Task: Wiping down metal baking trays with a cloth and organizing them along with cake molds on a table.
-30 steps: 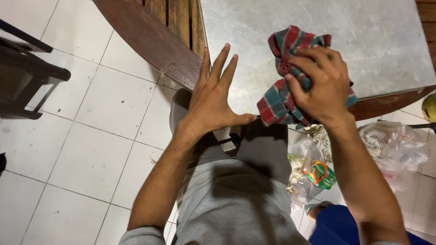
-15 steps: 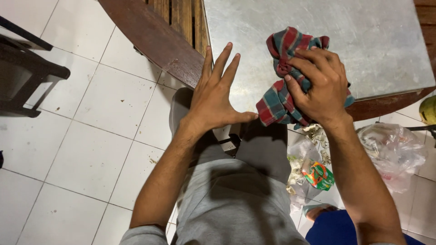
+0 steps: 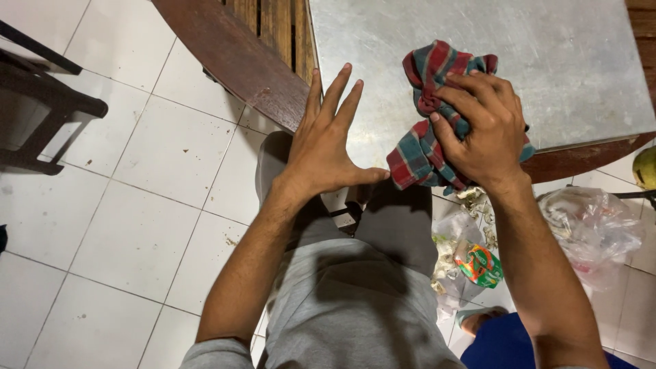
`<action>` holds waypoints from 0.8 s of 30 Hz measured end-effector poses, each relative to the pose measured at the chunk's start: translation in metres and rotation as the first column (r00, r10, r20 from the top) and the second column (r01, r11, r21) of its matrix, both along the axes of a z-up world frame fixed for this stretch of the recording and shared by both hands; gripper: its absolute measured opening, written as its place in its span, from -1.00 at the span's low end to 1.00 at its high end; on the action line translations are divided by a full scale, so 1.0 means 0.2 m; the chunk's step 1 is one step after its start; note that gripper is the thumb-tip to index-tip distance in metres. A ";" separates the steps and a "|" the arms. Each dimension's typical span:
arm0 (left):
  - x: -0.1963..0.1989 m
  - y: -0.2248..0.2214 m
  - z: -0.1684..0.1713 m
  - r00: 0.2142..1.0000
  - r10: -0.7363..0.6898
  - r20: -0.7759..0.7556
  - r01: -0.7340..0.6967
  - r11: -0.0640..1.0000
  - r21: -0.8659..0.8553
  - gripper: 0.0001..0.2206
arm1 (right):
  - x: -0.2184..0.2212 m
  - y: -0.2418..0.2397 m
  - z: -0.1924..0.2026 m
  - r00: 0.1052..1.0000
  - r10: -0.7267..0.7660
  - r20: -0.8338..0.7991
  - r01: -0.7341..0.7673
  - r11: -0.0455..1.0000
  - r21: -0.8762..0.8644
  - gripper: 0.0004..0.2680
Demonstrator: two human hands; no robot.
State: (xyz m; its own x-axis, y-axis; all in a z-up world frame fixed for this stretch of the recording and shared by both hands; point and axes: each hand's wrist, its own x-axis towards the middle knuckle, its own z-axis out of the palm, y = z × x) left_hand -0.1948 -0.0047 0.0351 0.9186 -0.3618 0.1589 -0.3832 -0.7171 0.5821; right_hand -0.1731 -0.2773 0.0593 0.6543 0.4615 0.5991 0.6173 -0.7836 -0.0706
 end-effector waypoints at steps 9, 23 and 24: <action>0.00 0.00 -0.04 1.000 -0.003 0.004 0.003 1.000 -0.020 0.31 | -0.01 0.01 0.00 0.999 -0.021 -0.038 0.022 1.000 0.016 -0.81; 0.06 0.14 0.08 0.997 -0.039 -0.065 0.038 0.999 -0.012 0.18 | 0.21 -0.67 -0.11 0.991 0.004 -0.136 -0.009 0.999 -0.041 -0.81; 0.06 0.13 0.06 0.996 -0.045 -0.077 0.045 0.999 -0.002 0.19 | 0.24 -0.79 -0.13 0.994 -0.088 -0.066 0.082 0.993 -0.090 -0.82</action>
